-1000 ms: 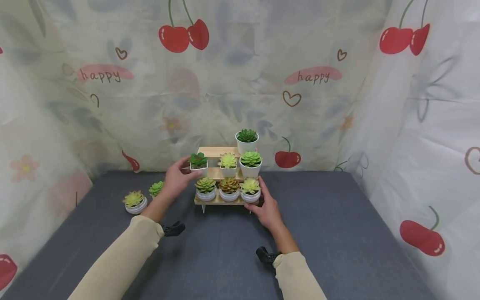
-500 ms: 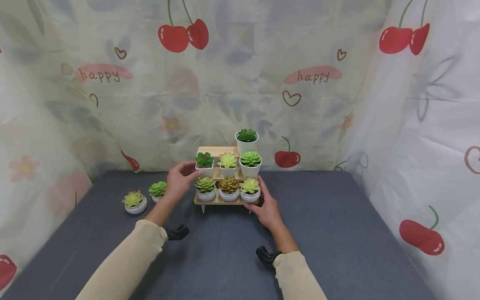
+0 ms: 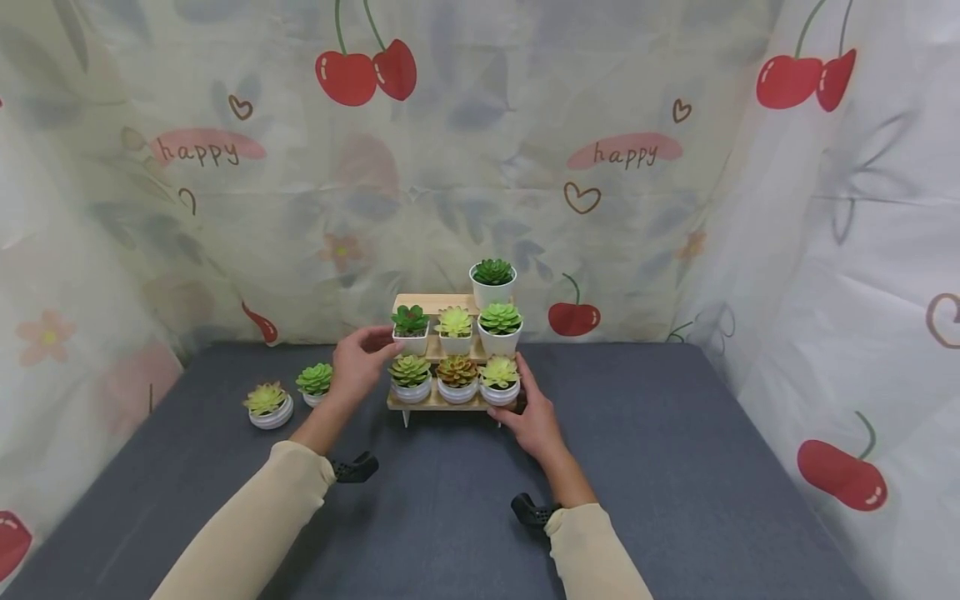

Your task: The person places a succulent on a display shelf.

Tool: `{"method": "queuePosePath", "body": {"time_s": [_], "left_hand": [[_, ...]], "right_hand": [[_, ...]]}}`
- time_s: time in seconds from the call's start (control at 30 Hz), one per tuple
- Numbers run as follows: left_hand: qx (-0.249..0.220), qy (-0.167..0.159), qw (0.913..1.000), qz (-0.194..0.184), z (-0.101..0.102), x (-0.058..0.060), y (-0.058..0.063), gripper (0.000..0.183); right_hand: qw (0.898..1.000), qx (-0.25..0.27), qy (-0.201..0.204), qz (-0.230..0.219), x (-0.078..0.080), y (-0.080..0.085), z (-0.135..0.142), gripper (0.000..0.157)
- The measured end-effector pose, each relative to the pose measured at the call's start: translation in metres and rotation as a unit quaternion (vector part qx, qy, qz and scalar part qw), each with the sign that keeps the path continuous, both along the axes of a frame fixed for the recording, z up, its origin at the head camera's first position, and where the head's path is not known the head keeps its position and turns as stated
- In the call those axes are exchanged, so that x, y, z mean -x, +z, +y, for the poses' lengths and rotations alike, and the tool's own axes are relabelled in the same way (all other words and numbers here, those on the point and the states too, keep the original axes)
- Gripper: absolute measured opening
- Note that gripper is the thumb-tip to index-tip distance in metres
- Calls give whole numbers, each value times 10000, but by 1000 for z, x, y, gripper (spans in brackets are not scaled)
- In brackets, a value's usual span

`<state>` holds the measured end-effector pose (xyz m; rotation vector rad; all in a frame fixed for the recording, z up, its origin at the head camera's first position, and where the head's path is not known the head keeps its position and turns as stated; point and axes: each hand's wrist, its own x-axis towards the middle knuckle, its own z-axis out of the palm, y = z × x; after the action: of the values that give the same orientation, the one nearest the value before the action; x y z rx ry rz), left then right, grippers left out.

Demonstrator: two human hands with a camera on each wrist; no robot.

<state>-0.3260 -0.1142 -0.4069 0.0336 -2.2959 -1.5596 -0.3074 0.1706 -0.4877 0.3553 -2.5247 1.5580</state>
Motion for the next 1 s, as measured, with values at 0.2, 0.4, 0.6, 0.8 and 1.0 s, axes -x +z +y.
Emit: {"method": "queuePosePath", "body": {"time_s": [0.2, 0.4, 0.6, 0.8, 1.0], "left_hand": [[-220, 19, 9996, 160, -1, -6, -3, 32], [-463, 97, 9978, 464, -5, -23, -4, 25], [-656, 4, 9963, 562, -14, -46, -8, 23], [-870, -230, 9954, 336, -14, -79, 0, 24], [-815, -139, 9963, 238, -28, -83, -23, 23]], "right_hand": [[9999, 5, 15, 104, 1, -3, 1, 101], [9998, -7, -9, 174, 0, -2, 1, 100], [9999, -76, 0, 117, 1, -1, 1, 100], [9999, -88, 0, 107, 0, -3, 2, 101], [9999, -77, -28, 122, 1, -3, 1, 101]]}}
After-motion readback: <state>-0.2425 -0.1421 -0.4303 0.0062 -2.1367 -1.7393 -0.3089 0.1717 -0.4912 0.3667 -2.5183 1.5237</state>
